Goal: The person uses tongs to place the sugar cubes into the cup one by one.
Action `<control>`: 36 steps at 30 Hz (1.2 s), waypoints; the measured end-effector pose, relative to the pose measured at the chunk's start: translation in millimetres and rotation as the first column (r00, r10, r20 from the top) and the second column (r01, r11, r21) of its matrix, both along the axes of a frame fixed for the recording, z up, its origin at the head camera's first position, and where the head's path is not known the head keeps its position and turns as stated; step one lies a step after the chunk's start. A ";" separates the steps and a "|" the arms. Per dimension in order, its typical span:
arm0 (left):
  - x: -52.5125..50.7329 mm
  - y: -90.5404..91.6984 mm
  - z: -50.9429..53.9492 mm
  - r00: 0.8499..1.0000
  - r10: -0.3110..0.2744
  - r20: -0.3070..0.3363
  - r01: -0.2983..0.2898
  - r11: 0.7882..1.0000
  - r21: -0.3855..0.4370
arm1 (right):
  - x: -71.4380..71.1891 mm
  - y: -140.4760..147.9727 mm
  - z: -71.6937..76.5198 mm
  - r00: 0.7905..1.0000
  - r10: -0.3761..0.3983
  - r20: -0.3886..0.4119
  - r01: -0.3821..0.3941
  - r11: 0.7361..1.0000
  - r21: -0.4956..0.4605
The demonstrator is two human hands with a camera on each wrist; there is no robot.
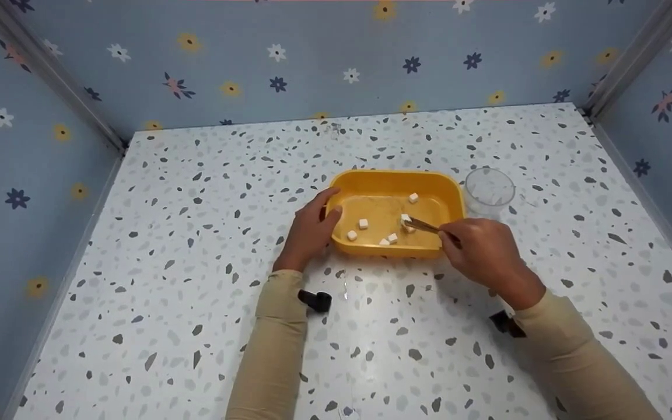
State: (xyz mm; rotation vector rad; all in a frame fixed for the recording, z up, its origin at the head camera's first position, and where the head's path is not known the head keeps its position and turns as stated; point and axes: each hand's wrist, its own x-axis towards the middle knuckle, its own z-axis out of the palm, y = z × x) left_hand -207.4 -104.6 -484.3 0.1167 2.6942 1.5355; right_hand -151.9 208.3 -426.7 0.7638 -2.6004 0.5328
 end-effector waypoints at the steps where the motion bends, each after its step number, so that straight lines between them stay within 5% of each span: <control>1: -0.3 0.0 -0.3 1.000 0.001 -0.005 -0.001 1.000 -0.002 | -0.1 0.3 0.3 1.000 0.001 -0.003 -0.001 1.000 -0.003; 7: -1.6 -0.2 -2.0 0.999 0.005 -0.041 -0.006 1.000 -0.024 | -0.4 2.1 0.8 1.000 0.005 -0.016 -0.006 1.000 -0.027; 36: -0.8 1.2 -0.8 1.000 0.014 -0.016 -0.015 1.000 -0.019 | -0.3 11.4 9.4 0.994 -0.100 -0.046 0.096 0.993 -0.068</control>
